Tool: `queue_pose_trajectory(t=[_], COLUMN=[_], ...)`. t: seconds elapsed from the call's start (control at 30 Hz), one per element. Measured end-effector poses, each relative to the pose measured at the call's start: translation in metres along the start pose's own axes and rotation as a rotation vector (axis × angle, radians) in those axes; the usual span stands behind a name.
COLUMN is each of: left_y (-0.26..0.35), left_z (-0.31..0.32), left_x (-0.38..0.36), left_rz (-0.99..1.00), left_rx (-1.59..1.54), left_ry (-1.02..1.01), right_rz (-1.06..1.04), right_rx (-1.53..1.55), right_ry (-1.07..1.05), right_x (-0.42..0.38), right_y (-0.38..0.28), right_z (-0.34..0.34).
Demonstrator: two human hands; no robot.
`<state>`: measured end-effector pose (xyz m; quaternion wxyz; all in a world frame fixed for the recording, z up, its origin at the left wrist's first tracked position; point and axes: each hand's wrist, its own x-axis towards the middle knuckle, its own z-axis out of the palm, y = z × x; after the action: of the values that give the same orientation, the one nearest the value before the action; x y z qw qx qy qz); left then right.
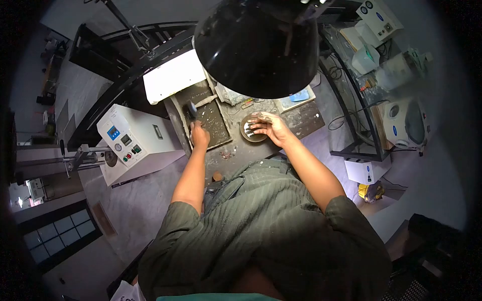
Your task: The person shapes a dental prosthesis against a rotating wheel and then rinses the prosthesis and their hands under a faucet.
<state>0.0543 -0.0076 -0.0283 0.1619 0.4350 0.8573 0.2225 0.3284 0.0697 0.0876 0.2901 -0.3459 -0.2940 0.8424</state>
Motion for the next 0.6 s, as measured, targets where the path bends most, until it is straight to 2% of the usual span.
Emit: queue_pose_trajectory(t=[0.23,0.3,0.43,0.6], left_y=[0.0,0.0,-0.01,-0.013], left_z=[0.002,-0.003,-0.001,-0.003], left_x=[0.001,0.002,0.004,0.008], left_rz=[0.032,0.019,0.102,0.037], left_rx=[0.056,0.057,0.106,0.039], left_ry=[-0.007,-0.093,-0.11,-0.075], right_rz=[0.161,0.183,0.223,0.256], right_rx=[-0.052,-0.071,-0.126,-0.161], right_ry=[-0.092,-0.084,-0.067,-0.058], right_x=[0.029,0.034,0.041,0.049], right_y=[0.019,0.023,0.036,0.05], right_z=[0.04,0.046,0.054,0.059])
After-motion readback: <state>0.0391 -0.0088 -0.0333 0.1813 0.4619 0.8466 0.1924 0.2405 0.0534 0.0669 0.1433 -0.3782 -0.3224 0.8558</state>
